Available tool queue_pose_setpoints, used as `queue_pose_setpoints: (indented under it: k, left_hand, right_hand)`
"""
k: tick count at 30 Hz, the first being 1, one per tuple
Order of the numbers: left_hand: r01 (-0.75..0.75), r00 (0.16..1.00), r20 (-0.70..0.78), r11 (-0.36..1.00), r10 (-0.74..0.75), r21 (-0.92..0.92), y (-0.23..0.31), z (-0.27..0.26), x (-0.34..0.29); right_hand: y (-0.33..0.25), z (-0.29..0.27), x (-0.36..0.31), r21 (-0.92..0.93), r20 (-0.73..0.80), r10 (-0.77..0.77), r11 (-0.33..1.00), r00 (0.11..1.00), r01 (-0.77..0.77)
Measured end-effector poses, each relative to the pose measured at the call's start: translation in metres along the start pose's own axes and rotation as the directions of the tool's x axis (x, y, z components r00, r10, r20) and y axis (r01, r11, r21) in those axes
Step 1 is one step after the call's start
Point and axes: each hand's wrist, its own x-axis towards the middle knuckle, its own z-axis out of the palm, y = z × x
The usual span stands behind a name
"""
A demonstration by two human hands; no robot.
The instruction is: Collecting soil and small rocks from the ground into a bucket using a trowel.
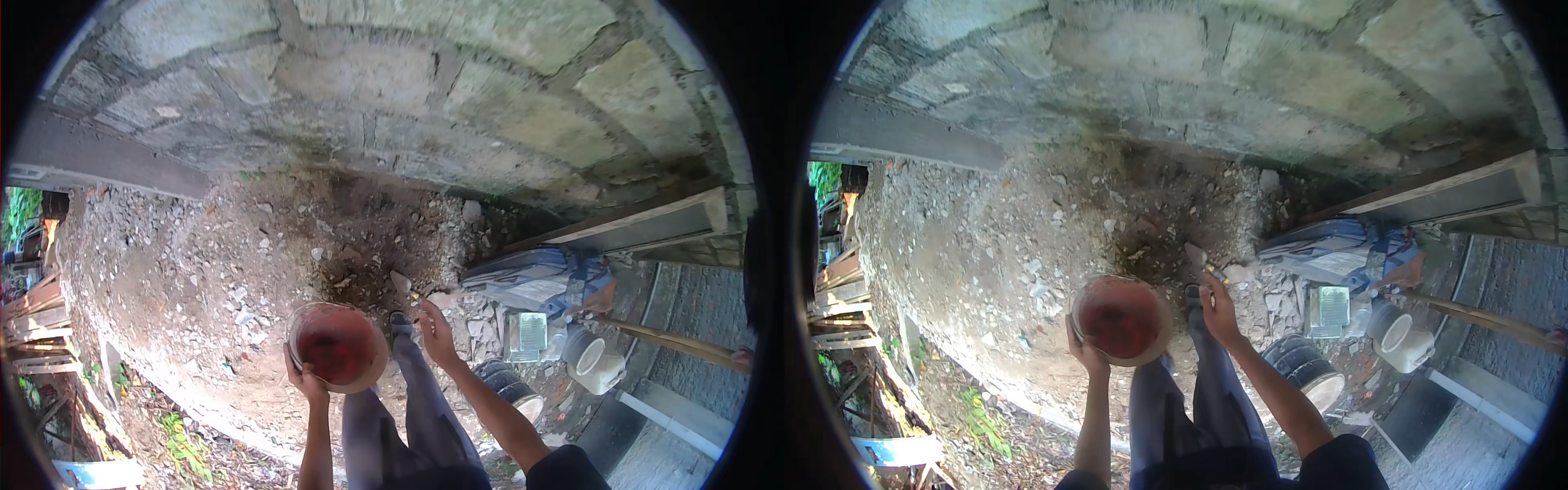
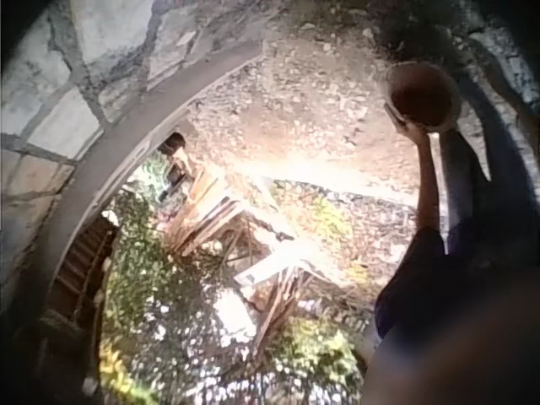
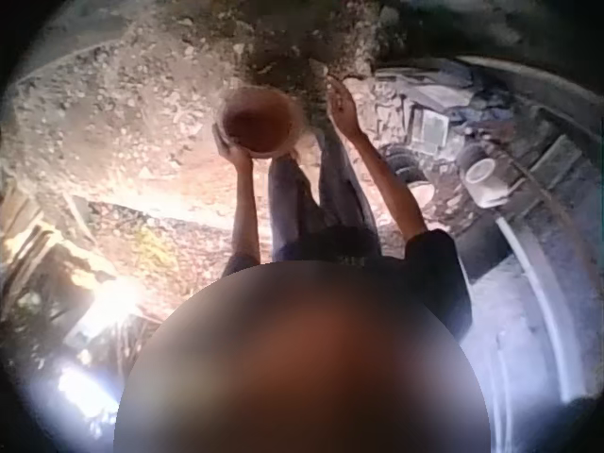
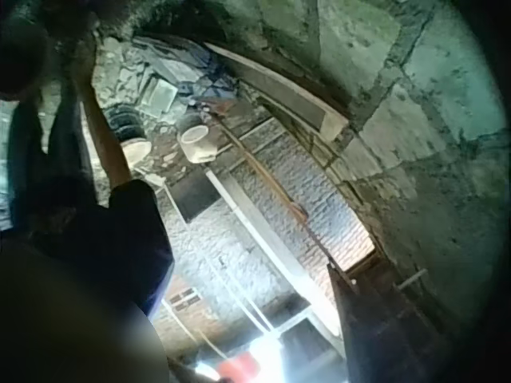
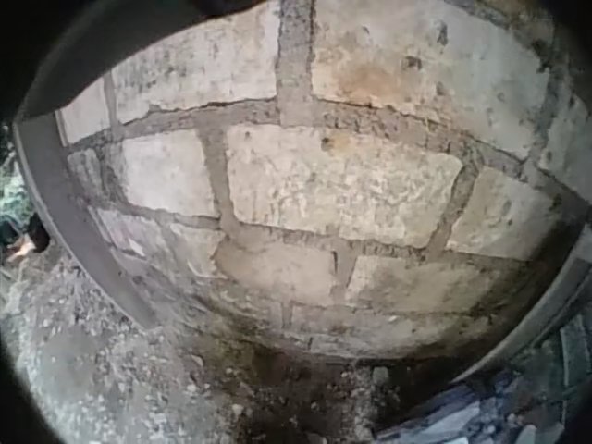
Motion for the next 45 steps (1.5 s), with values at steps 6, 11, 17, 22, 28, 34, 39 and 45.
queue_pose_setpoints:
  k: [6,11,17,22,28,34,39,45]
  left_hand:
    - [0.027,0.999,-0.028,0.998,-0.025,0.053,-0.095,-0.024,-0.012]
    - [0.019,0.995,-0.096,0.979,0.000,0.202,-0.158,-0.051,-0.025]
    - [0.050,0.997,-0.059,0.991,-0.043,0.125,-0.226,-0.093,-0.039]
    - [0.022,0.996,-0.085,0.987,-0.008,0.162,-0.292,-0.110,-0.027]
    - [0.001,0.993,-0.113,0.976,0.024,0.217,-0.366,-0.101,-0.007]
    - [-0.179,0.983,0.109,0.909,0.148,0.377,-0.414,-0.102,0.016]
    - [-0.275,0.945,0.274,0.887,0.179,0.370,-0.434,-0.087,0.049]
    - [0.072,0.993,0.098,0.992,-0.061,-0.108,-0.420,-0.067,0.046]
  right_hand:
    - [0.086,0.031,0.001,-0.060,0.034,0.004,0.998,0.999,-0.002]
    - [0.137,0.062,-0.017,-0.125,0.089,-0.015,0.992,0.996,0.026]
    - [0.186,0.094,-0.049,-0.261,0.181,-0.008,0.964,0.983,0.056]
    - [0.260,0.117,-0.028,-0.340,0.212,-0.043,0.934,0.976,0.115]
    - [0.373,0.139,0.035,-0.516,0.186,-0.105,0.836,0.977,0.188]
    - [0.480,0.139,0.102,-0.714,0.221,-0.144,0.650,0.965,0.261]
    - [0.528,0.127,0.130,-0.757,0.331,-0.114,0.560,0.937,0.335]
    - [0.530,0.121,0.117,-0.583,0.436,-0.180,0.690,0.882,0.429]
